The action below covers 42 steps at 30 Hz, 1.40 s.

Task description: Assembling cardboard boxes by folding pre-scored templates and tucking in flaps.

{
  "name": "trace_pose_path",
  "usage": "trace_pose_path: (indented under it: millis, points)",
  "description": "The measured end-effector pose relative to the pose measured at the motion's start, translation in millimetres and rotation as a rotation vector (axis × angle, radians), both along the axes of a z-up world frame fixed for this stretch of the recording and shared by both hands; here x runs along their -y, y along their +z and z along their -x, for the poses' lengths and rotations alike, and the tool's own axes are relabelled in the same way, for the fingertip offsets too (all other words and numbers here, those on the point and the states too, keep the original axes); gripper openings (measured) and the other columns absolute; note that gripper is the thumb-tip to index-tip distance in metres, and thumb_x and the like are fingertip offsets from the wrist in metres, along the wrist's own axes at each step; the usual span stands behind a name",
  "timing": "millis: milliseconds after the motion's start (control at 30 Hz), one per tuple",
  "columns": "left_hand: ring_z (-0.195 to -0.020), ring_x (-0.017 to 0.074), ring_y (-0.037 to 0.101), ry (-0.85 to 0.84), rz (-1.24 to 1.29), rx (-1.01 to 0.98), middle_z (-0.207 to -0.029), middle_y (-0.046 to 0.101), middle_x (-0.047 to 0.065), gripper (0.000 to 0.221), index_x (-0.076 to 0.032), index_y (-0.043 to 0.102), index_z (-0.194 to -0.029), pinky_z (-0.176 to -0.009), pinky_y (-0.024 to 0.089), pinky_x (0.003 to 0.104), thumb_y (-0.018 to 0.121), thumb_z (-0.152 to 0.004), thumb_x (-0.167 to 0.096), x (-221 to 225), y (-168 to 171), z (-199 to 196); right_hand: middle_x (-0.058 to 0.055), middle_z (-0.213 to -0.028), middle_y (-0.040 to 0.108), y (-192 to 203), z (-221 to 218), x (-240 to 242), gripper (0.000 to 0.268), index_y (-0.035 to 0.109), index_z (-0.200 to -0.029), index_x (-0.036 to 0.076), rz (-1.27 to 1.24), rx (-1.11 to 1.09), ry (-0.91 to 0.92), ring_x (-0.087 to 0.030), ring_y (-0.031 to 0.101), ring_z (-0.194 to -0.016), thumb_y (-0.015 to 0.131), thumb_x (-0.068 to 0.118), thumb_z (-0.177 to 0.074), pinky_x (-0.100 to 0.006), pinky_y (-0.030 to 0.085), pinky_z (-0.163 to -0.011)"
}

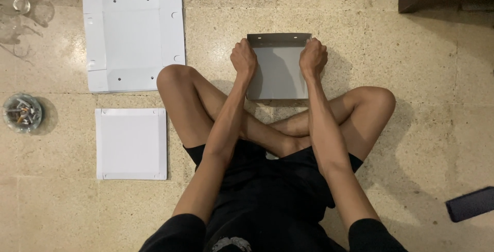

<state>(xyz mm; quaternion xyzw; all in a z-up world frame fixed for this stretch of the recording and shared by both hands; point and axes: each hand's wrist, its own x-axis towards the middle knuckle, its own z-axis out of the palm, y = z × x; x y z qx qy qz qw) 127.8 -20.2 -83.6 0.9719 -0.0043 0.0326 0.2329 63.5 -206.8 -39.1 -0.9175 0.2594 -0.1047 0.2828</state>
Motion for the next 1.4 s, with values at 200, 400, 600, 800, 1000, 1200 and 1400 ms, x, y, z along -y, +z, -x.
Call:
trace_pose_path:
  millis: [200,400,600,800,1000,1200,1400]
  points:
    - [-0.079,0.0384,0.074,-0.004,-0.007,-0.032,-0.079,0.069,0.019,0.008,0.001,0.065,-0.090,-0.070,0.060,0.048,0.057,-0.090,0.001,1.5,-4.4,-2.3,-0.023,-0.063,0.065,-33.6,-11.6,13.3,0.018,0.063,-0.079,-0.004,0.063,-0.059,0.022,-0.041,0.073,-0.064,0.056,0.000,-0.096,-0.049,0.057,-0.055]
    - [-0.079,0.0365,0.075,0.005,-0.028,-0.091,-0.079,0.069,0.018,0.007,0.001,0.066,-0.089,-0.069,0.060,0.046,0.059,-0.089,0.000,2.6,-6.8,-6.7,-0.025,-0.068,0.065,-47.1,-12.5,22.7,0.011,0.063,-0.085,-0.005,-0.028,-0.093,0.036,-0.043,0.073,-0.071,0.057,-0.003,-0.094,-0.054,0.056,-0.062]
    - [-0.082,0.0388,0.074,-0.017,-0.006,-0.102,-0.081,0.070,0.021,0.008,0.003,0.067,-0.091,-0.072,0.060,0.048,0.060,-0.088,0.002,0.1,4.0,-4.3,-0.024,-0.069,0.065,-52.9,-14.7,26.7,0.005,0.061,-0.086,-0.005,-0.051,-0.129,0.056,-0.044,0.072,-0.071,0.058,-0.005,-0.090,-0.055,0.057,-0.063]
    - [-0.084,0.0419,0.074,-0.059,-0.017,-0.111,-0.083,0.070,0.023,0.009,0.005,0.065,-0.092,-0.075,0.060,0.051,0.058,-0.086,0.006,-2.1,8.6,1.3,-0.025,-0.071,0.068,-46.2,-13.9,19.5,0.015,0.066,-0.088,-0.005,-0.047,-0.119,-0.013,-0.041,0.073,-0.073,0.054,0.000,-0.096,-0.049,0.059,-0.064]
    - [-0.086,0.0440,0.073,-0.073,0.015,-0.135,-0.086,0.069,0.025,0.010,0.005,0.063,-0.095,-0.077,0.059,0.053,0.058,-0.087,0.006,-5.3,18.9,4.2,-0.027,-0.073,0.069,-2.6,-4.4,3.9,0.021,0.068,-0.090,-0.007,-0.047,-0.116,-0.037,-0.042,0.073,-0.073,0.053,0.004,-0.100,-0.051,0.059,-0.063]
    - [-0.117,0.0449,0.063,-0.138,0.475,-0.346,-0.124,0.064,0.030,0.040,0.002,0.049,-0.136,-0.096,0.051,0.060,0.052,-0.099,-0.012,-25.2,8.9,-2.6,-0.037,-0.115,0.064,-57.9,-9.6,23.3,0.040,0.045,-0.139,-0.006,-0.418,-0.107,-0.193,-0.047,0.068,-0.102,0.045,0.000,-0.100,-0.061,0.056,-0.081]
    - [-0.144,0.0493,0.031,-0.113,0.305,-0.141,-0.147,0.042,0.035,0.049,0.009,0.041,-0.143,-0.119,0.022,0.062,0.054,-0.103,-0.014,-40.7,95.3,62.5,-0.040,-0.154,0.021,27.7,58.2,1.9,0.062,0.008,-0.158,0.009,-0.653,-0.142,-0.199,-0.055,0.028,-0.144,0.037,0.004,-0.103,-0.069,0.028,-0.116]
